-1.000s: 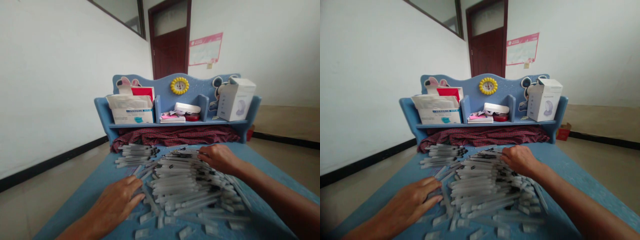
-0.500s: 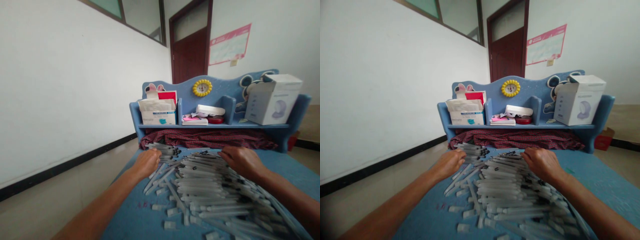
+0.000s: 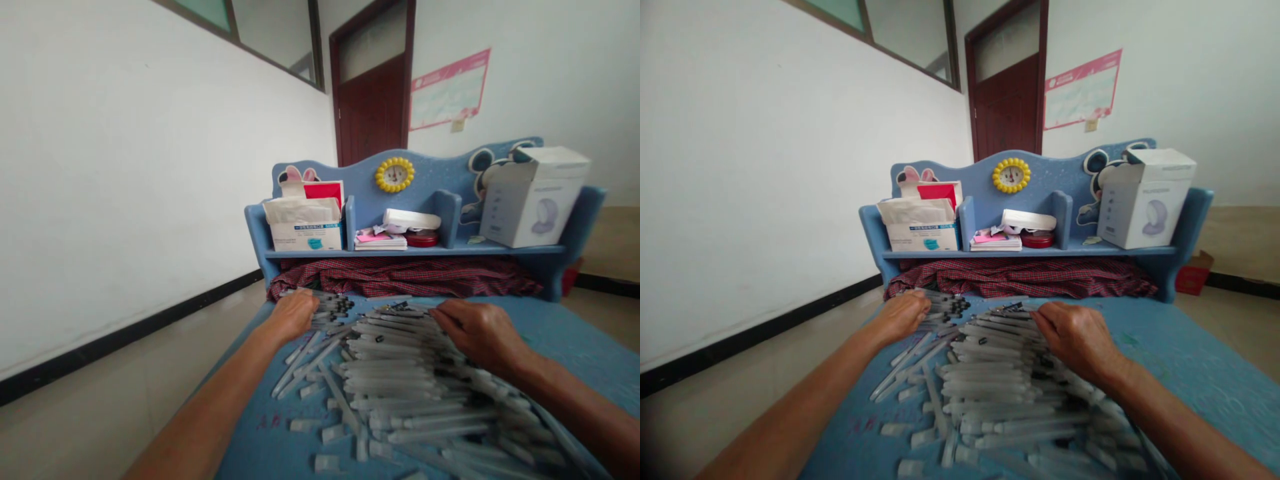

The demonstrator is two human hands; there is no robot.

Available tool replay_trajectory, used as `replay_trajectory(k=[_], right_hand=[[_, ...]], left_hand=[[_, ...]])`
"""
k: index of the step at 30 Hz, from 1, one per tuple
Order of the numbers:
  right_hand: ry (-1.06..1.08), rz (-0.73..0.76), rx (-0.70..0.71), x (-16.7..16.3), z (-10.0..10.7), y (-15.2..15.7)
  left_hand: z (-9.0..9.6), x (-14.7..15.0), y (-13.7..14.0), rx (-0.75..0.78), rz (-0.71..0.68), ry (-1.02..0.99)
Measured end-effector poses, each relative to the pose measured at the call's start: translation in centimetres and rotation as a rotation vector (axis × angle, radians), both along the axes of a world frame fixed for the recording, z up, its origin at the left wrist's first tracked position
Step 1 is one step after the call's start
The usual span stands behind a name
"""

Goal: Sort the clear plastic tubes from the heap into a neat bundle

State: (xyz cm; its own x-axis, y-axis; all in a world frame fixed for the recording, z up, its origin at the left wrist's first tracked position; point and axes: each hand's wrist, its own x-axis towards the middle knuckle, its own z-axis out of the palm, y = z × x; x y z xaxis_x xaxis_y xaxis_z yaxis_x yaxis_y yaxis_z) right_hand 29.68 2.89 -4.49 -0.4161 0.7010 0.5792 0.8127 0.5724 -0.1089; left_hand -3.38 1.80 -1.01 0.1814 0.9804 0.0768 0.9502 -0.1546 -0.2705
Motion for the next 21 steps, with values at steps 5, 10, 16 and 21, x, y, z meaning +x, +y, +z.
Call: replay_trajectory(k=[5, 10, 16, 21], right_hand=[[-0.008, 0.069, -0.017, -0.7, 0.1, -0.7], [-0.013, 0.099, 0.005, -0.9, -0.3, -0.7], [0.058, 0.115, 0.011, -1.1, 0.0, -1.0], [0.191, 0.237, -0.138, -1.8, 1.3, -2.5]], left_hand=[[-0.7, -0.4, -0.2, -0.028, -0.015, -0.005], [-1.0, -1.1, -0.3, -0.022, -0.013, -0.012], [0.9, 1.3, -2.0, 0.083, -0.113, -0.044], [0.8, 5.7, -3.9, 0.221, -0.425, -0.138]])
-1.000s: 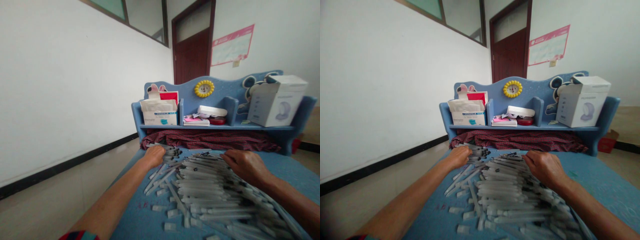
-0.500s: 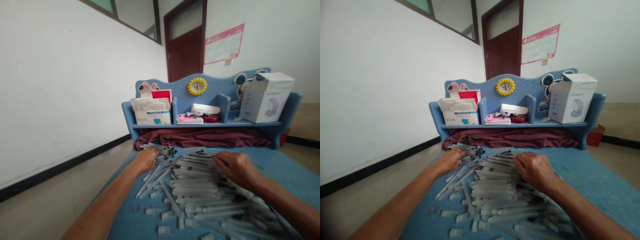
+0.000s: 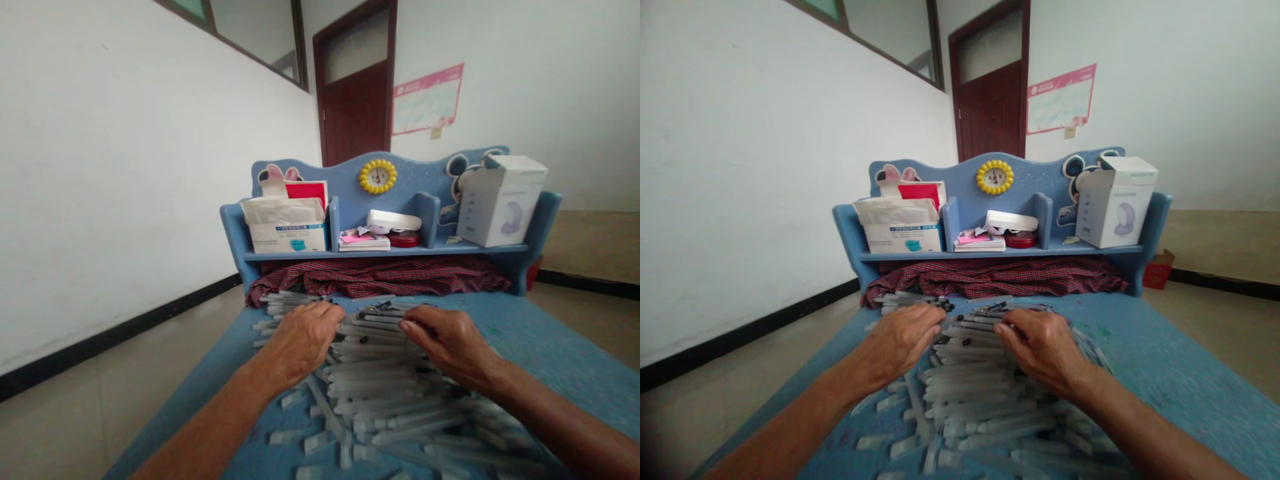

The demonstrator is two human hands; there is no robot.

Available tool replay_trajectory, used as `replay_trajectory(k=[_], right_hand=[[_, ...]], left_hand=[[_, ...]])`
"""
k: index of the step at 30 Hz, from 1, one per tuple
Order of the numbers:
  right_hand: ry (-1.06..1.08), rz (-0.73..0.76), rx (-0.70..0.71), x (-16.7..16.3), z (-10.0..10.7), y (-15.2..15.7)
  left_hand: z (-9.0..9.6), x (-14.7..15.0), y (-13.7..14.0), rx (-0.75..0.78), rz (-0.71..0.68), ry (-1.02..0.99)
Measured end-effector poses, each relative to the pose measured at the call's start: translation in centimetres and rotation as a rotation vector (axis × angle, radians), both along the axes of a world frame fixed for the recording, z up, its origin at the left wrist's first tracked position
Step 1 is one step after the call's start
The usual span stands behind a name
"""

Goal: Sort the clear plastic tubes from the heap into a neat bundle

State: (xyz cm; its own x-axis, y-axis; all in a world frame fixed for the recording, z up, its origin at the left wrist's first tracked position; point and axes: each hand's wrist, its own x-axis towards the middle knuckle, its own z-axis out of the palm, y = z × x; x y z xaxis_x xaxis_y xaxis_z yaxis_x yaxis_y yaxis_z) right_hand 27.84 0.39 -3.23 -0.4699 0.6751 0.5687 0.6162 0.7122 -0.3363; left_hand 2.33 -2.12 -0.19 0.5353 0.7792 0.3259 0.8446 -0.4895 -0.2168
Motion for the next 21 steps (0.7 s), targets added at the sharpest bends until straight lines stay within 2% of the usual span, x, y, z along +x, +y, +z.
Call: replay_trajectory(k=[3, 6, 9, 17, 19, 21], right_hand=[[0.028, 0.086, -0.076, -0.4, 0.5, -0.8], [0.057, 0.151, -0.121, -0.5, 0.6, -1.3], [0.103, 0.185, -0.214, -0.5, 0.6, -1.3], [0.347, 0.323, -0.624, -0.5, 0.1, -0.8], [0.371, 0.319, -0.648, -0.5, 0.1, -0.7], [0.333, 0.281, -0.592, -0.6, 0.2, -0.8]], left_hand=[[-0.5, 1.7, -0.9, 0.074, -0.171, -0.036], [-0.7, 2.3, -1.5, 0.081, -0.248, -0.056], [-0.7, 2.5, -1.9, 0.085, -0.27, -0.05], [-1.2, 2.8, -2.0, 0.09, -0.289, -0.05], [-1.2, 2.8, -1.9, 0.097, -0.295, -0.064], [-1.3, 2.7, -1.9, 0.109, -0.294, -0.072]])
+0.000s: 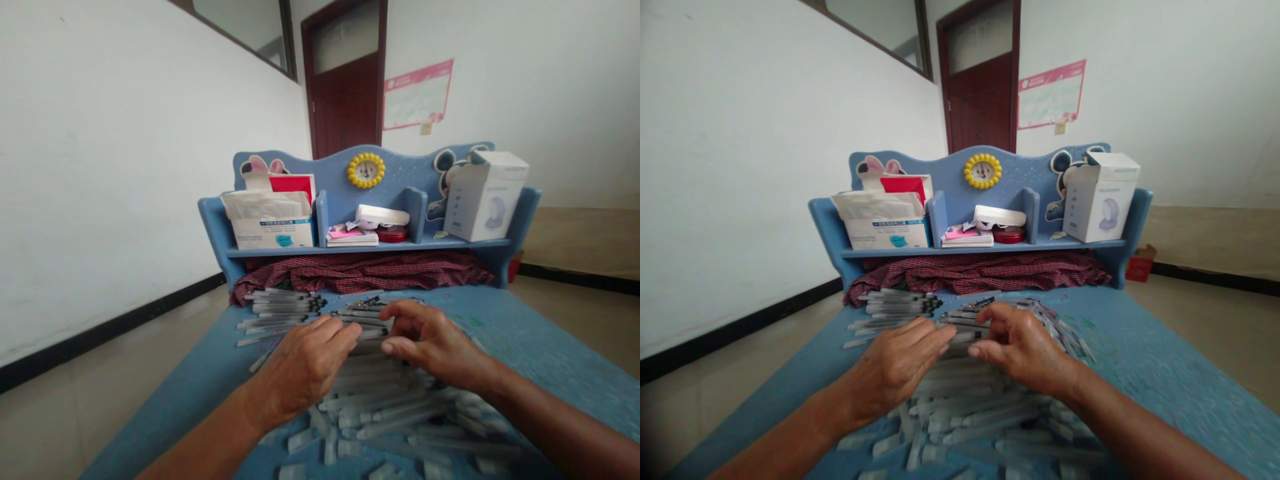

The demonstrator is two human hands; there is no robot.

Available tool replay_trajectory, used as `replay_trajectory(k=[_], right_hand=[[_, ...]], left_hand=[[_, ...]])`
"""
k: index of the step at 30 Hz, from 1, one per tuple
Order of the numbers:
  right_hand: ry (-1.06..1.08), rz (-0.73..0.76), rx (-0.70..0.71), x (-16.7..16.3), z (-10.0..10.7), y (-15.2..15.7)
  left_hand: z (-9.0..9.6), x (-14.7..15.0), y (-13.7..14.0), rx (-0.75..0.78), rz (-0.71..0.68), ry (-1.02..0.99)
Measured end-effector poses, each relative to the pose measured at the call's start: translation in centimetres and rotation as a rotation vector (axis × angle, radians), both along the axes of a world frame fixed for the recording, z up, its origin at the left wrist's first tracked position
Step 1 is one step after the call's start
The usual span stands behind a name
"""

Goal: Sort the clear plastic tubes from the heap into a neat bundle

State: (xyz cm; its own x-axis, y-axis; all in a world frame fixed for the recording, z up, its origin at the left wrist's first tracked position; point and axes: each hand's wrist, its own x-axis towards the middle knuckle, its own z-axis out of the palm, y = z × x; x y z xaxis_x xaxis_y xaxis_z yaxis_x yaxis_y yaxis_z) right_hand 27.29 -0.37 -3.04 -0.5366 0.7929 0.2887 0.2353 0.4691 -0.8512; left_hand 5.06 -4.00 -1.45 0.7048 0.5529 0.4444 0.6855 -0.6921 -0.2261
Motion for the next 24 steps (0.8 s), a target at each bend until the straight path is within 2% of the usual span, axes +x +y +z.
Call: replay_trajectory(k=[2, 4, 8, 13, 18, 22, 24], right_hand=[[-0.076, -0.037, 0.1, -0.04, 0.04, -0.05], [-0.103, -0.04, 0.137, -0.08, -0.01, -0.06], [-0.014, 0.024, -0.012, -0.15, -0.19, 0.01], [-0.129, -0.032, 0.091, -0.24, -0.07, -0.02], [-0.082, -0.028, -0.053, -0.25, 0.23, -0.05], [-0.162, -0.046, 0.059, -0.24, 0.36, 0.02], [-0.131, -0.028, 0.02, -0.25, 0.33, 0.02]], left_hand=[[-0.04, -0.02, 0.01, 0.005, 0.001, -0.002], [-0.11, -0.02, 0.04, 0.008, -0.002, 0.0], [-0.21, 0.04, 0.18, 0.004, -0.012, -0.007], [-0.25, 0.12, 0.28, 0.015, -0.02, -0.017], [-0.24, 0.15, 0.29, 0.021, -0.024, -0.028], [-0.15, 0.19, 0.31, 0.016, -0.027, -0.036], [-0.15, 0.19, 0.33, 0.003, -0.024, -0.034]])
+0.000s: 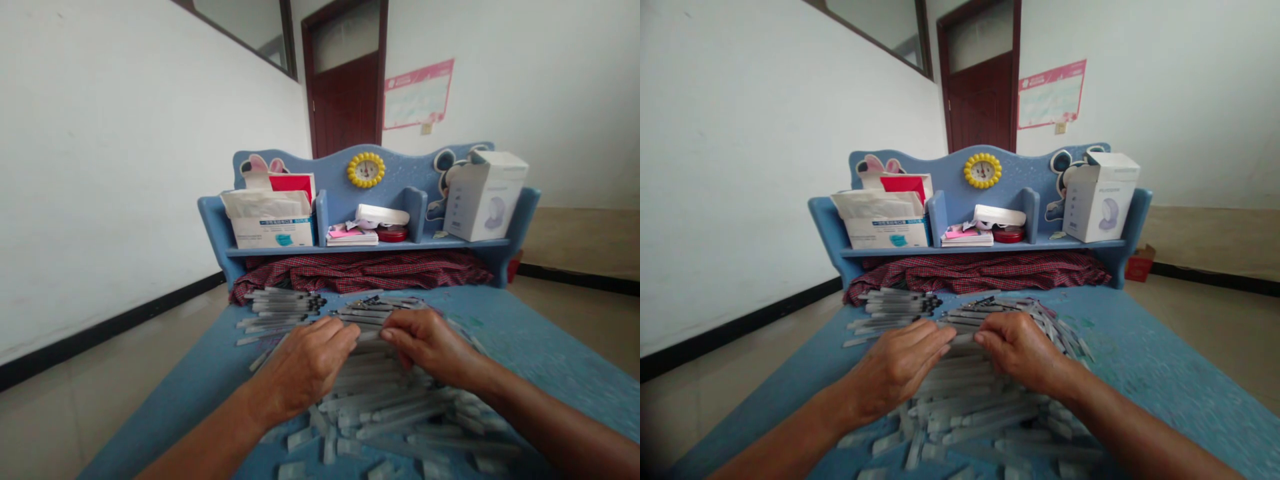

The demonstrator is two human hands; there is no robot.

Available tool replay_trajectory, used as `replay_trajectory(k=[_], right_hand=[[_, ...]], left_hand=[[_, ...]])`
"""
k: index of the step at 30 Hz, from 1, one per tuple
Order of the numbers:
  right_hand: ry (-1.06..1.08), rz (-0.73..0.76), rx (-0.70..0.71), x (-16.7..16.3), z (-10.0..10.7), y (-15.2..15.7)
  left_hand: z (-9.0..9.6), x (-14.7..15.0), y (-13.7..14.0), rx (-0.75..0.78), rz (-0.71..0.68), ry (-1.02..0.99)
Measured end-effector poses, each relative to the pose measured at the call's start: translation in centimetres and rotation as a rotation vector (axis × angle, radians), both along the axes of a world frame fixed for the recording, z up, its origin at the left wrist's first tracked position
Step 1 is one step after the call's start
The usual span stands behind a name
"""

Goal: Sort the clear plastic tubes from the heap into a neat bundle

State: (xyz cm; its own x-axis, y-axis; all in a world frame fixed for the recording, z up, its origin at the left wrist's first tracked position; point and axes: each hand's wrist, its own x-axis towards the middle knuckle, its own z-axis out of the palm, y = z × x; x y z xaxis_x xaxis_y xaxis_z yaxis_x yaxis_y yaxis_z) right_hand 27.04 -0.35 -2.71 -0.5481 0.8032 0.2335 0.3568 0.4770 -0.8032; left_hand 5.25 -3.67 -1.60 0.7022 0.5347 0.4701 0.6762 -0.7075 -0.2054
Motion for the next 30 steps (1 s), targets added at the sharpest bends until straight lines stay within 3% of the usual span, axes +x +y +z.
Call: replay_trajectory(k=[3, 8, 14, 18, 24, 30], right_hand=[[0.056, 0.007, -0.138, 0.0, -0.1, 0.0], [0.02, 0.011, -0.043, -0.1, -0.2, 0.1], [0.091, 0.004, -0.221, -0.3, -0.3, 0.1], [0.001, -0.035, -0.145, -0.6, -0.3, 0.0], [-0.147, -0.087, 0.113, -0.2, -0.7, 0.4], [-0.153, -0.034, 0.201, 0.1, -0.9, 0.5]], left_hand=[[-0.1, 0.0, 0.0, -0.016, 0.016, -0.001], [-0.2, 0.0, 0.1, -0.037, 0.014, 0.015], [-0.4, -0.1, 0.2, -0.051, 0.012, -0.007], [-0.6, 0.0, 0.3, -0.112, 0.027, 0.006], [-1.2, -0.4, 0.8, -0.13, 0.067, -0.009], [-1.3, -0.4, 0.7, -0.139, 0.066, 0.013]])
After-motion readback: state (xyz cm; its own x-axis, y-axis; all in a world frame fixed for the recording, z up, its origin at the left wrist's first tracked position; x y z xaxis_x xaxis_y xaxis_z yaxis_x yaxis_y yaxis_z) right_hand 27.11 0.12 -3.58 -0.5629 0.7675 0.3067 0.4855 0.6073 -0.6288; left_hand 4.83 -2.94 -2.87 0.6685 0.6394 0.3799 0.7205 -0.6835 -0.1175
